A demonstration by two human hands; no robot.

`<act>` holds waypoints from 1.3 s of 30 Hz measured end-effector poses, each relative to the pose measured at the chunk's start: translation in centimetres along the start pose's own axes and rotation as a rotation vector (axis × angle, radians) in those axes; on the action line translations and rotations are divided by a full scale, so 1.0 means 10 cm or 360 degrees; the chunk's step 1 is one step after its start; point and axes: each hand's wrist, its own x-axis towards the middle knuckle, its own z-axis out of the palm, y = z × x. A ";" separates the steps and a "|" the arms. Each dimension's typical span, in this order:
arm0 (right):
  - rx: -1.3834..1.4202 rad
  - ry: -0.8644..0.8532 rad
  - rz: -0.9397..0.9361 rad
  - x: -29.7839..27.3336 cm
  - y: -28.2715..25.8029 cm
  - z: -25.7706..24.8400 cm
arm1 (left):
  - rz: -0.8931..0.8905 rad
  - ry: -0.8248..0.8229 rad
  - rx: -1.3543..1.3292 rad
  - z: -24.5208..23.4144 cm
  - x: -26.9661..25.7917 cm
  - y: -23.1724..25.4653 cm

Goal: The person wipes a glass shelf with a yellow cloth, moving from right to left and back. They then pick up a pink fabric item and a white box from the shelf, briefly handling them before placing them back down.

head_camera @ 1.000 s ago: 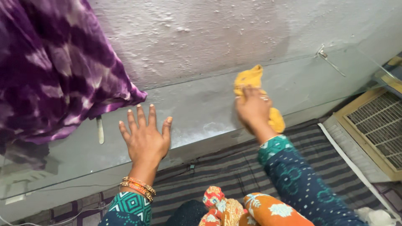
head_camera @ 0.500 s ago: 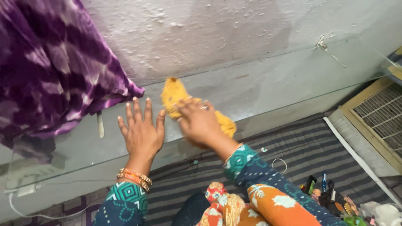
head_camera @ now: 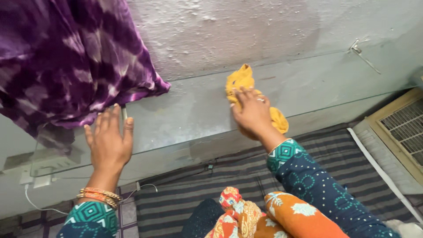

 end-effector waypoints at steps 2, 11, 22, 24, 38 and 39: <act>0.0036 -0.0026 -0.0138 -0.03 -0.28 0.06 | 0.0068 0.0077 0.0023 0.03 -0.02 0.03; 0.0298 -0.0270 -0.0775 -0.16 -1.84 0.18 | 0.0104 0.0182 0.0037 -0.03 -0.02 0.09; 0.0569 -0.0486 -0.1265 0.02 -2.23 0.30 | 0.0110 0.0284 -0.0572 -0.16 0.01 -0.07; 0.0514 -0.0441 -0.1219 0.09 -2.02 0.31 | 0.0124 0.0302 -0.0601 -0.17 -0.03 -0.07; 0.0329 -0.0175 -0.0567 0.38 -1.02 0.25 | 0.0010 0.0175 -0.0379 -0.16 -0.03 0.01; 0.0329 -0.0165 -0.0648 0.38 -1.06 0.25 | 0.0025 0.0166 -0.0356 -0.16 -0.01 0.02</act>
